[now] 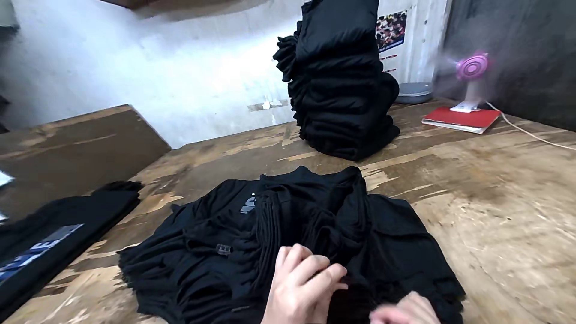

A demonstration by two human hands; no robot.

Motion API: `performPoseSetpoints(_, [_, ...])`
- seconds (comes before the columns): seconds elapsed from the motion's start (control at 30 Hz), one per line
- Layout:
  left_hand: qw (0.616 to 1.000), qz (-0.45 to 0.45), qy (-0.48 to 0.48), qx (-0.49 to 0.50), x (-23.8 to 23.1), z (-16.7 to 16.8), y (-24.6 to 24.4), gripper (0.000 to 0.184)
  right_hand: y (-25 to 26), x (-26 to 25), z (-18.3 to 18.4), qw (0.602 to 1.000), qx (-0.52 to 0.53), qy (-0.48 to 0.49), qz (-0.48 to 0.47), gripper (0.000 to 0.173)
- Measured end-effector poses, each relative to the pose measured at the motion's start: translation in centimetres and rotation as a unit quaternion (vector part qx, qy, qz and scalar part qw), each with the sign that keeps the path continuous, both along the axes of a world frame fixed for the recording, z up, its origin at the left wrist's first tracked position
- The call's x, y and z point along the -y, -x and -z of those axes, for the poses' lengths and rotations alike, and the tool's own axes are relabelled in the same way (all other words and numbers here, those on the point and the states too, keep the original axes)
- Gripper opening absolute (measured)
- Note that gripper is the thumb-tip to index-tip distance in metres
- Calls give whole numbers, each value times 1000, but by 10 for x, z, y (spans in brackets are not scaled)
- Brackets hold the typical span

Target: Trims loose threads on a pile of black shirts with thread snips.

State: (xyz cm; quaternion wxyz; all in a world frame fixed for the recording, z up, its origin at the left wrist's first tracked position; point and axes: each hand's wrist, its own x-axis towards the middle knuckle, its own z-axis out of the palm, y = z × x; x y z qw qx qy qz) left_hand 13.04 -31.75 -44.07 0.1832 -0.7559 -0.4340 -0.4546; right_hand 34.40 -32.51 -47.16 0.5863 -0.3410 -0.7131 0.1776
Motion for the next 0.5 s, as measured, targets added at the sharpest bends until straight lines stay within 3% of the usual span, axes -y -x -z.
performPoseSetpoints(0.07, [996, 20, 88, 21, -7, -4, 2, 31, -2, -9, -12, 996, 67, 48, 43, 34])
performPoseSetpoints(0.1, [991, 33, 123, 31, -11, -4, 4, 29, 0, -13, -15, 993, 79, 70, 44, 32])
performPoseSetpoints(0.2, [981, 44, 145, 124, -25, -6, 4, 13, -2, -22, -13, 995, -11, 73, -66, 4])
performPoseSetpoints(0.27, [969, 44, 154, 187, -28, -10, 5, 8, -8, -23, -13, 983, -57, 55, -164, 4])
performPoseSetpoints(0.37, [965, 26, 153, 211, -26, -8, 2, 14, -19, -21, -13, 976, -28, 60, -210, 12])
performPoseSetpoints(0.47, [976, -43, 104, 185, -25, -7, -2, 12, -18, -18, -13, 990, 12, 53, -133, 27])
performPoseSetpoints(0.5, [981, -68, 81, 161, -24, -6, -4, 23, -15, -17, -15, 994, 37, 57, -88, 24])
